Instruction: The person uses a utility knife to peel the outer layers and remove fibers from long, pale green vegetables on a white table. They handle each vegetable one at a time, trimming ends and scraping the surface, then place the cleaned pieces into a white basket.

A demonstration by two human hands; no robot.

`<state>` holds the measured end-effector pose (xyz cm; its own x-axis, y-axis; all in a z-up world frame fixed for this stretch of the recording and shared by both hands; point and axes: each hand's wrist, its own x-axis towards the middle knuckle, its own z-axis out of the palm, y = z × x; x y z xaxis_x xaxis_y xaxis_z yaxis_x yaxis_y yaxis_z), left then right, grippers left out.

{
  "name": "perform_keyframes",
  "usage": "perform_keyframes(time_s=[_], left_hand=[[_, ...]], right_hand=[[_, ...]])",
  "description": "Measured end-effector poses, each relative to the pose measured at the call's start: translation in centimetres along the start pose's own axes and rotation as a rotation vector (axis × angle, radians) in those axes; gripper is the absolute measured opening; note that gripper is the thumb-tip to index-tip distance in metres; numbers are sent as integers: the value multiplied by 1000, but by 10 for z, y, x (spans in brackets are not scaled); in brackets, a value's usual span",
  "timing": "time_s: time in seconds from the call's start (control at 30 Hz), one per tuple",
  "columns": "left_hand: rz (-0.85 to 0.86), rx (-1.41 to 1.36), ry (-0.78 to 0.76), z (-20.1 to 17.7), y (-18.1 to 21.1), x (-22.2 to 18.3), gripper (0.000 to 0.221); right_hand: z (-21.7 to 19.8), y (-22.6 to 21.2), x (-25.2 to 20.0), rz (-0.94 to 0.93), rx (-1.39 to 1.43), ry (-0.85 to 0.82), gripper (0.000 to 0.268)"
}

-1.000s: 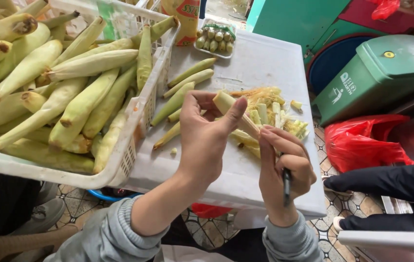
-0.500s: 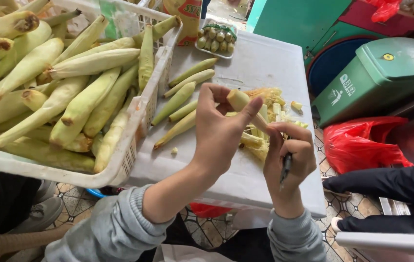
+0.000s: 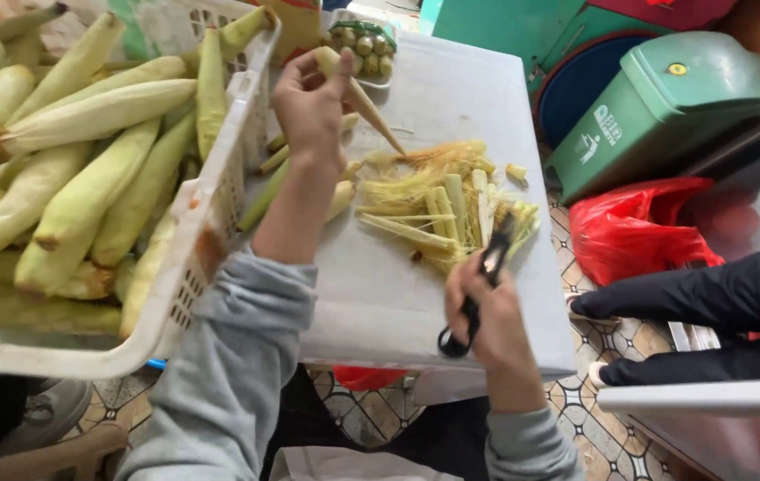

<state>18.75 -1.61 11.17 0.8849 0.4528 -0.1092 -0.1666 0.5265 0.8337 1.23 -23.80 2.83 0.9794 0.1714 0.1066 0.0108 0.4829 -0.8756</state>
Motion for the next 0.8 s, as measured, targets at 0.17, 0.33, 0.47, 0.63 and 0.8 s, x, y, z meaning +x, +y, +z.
perform_keyframes(time_s=[0.17,0.33,0.47,0.63,0.8], left_hand=[[-114,-156,68,4,-37,68,30],[-198,-384,88,5,-42,94,51],[-164,-534,118,0,-47,110,51],[-163,-598,130,-2,-74,139,27],[-201,-581,248,6,-64,127,34]], right_hand=[[-14,19,-23,247,93,-161,16],[-22,19,-22,234,132,-113,14],[-20,17,-22,256,148,-164,15],[-17,16,-23,243,131,-168,19],[-16,17,-24,223,156,-152,20]])
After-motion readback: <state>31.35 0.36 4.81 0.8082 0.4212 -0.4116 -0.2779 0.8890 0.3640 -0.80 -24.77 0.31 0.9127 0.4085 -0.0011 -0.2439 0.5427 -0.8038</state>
